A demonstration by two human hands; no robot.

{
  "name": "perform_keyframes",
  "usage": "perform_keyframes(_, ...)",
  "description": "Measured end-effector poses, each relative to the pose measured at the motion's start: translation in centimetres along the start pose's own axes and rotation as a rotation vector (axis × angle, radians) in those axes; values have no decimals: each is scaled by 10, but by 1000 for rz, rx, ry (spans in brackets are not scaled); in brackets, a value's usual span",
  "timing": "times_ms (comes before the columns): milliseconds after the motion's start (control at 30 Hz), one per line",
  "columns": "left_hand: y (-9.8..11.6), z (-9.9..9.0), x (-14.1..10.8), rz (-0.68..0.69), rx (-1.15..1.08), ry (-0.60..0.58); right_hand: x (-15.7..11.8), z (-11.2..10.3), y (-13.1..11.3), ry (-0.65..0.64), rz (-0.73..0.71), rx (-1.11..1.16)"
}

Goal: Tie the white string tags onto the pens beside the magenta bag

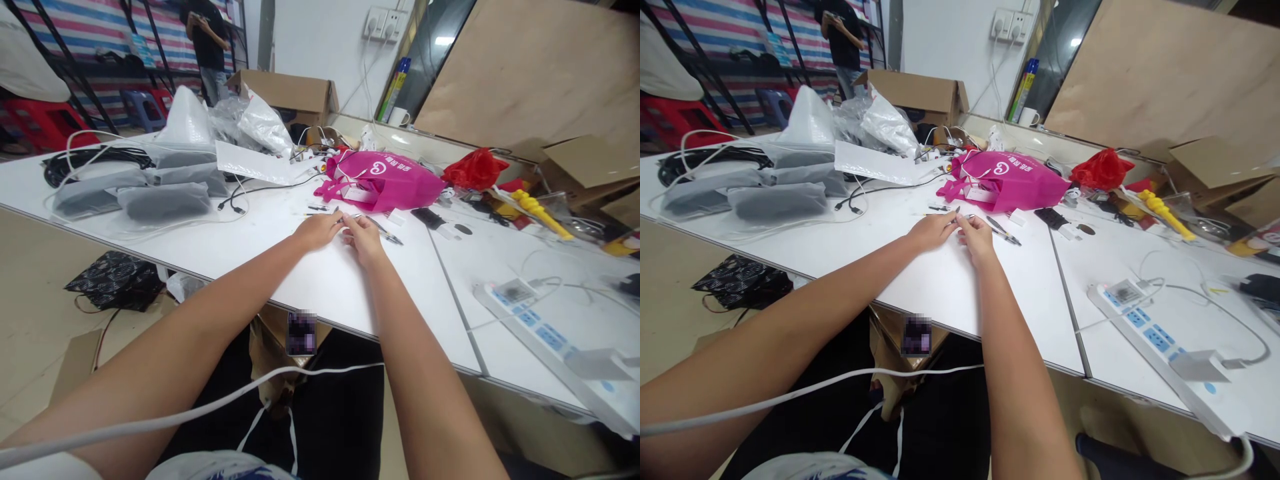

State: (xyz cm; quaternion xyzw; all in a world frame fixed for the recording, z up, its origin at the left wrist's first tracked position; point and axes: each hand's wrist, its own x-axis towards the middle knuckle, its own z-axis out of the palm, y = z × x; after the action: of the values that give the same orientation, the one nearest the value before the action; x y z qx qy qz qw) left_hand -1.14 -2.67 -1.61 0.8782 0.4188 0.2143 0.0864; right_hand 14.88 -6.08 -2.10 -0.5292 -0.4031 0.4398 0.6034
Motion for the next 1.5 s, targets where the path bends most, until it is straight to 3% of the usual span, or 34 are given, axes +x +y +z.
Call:
perform_keyframes(167,0,0,1,22,-23,-18,2,-1,-2,27,-5,53)
perform_keyframes(533,1,2,3,28,1,-56,6,-6,6,143,-133,-224)
perform_keyframes(733,2,0,2,0,-9,-52,5,-3,1,52,-107,-97)
perform_keyframes(967,1,2,2,47,-5,-57,4,-7,5,156,-123,-301)
perform_keyframes(1167,2,0,2,13,-11,-71,5,-8,1,30,-62,-90)
perform_keyframes(1367,2,-1,0,39,-37,-66,3,-10,-2,143,-54,-271)
perform_keyframes(1500,2,-1,1,16,-11,-63,0,-8,-7,54,-3,-47)
